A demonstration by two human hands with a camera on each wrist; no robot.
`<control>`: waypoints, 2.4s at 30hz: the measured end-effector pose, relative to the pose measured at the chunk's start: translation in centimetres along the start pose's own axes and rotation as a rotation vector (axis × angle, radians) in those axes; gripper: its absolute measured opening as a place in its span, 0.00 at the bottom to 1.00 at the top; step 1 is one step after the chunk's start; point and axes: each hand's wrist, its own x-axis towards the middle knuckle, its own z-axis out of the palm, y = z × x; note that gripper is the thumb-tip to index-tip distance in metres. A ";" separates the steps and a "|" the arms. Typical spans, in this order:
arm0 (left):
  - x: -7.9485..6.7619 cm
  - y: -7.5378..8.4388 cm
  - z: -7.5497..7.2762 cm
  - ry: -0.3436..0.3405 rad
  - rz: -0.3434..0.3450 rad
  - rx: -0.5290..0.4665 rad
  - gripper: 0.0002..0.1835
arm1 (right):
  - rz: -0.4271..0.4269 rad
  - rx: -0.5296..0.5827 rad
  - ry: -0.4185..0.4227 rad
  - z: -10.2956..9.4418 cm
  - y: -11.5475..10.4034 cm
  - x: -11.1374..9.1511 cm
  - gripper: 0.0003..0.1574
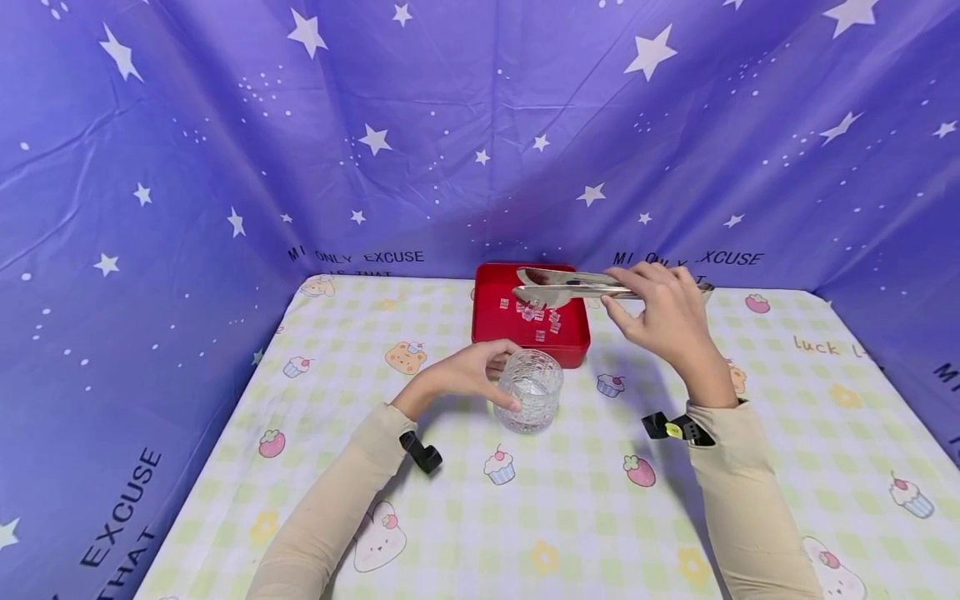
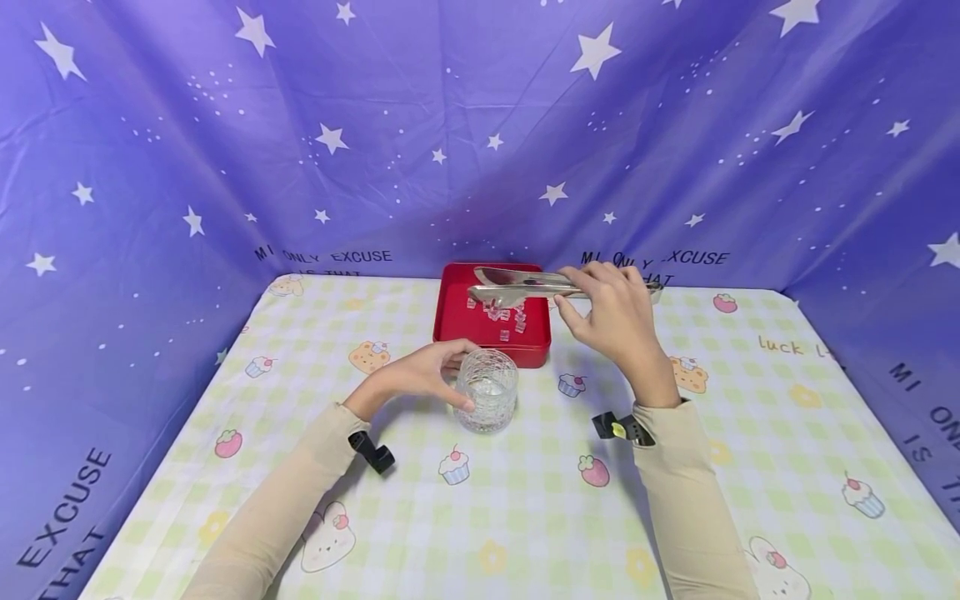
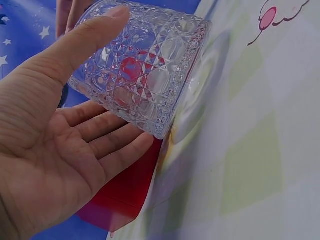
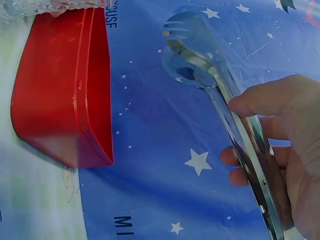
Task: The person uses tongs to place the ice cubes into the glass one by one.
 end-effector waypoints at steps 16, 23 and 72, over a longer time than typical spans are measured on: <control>0.0 0.0 -0.1 0.041 0.025 0.051 0.39 | -0.014 -0.088 -0.075 0.9 0.8 -0.2 0.21; 0.0 -0.1 -0.2 0.027 0.018 0.027 0.38 | -0.028 -0.123 -0.142 1.1 0.9 -0.2 0.20; 0.0 -0.5 -0.3 0.025 0.016 0.018 0.37 | -0.019 -0.208 -0.304 2.3 0.3 -0.3 0.15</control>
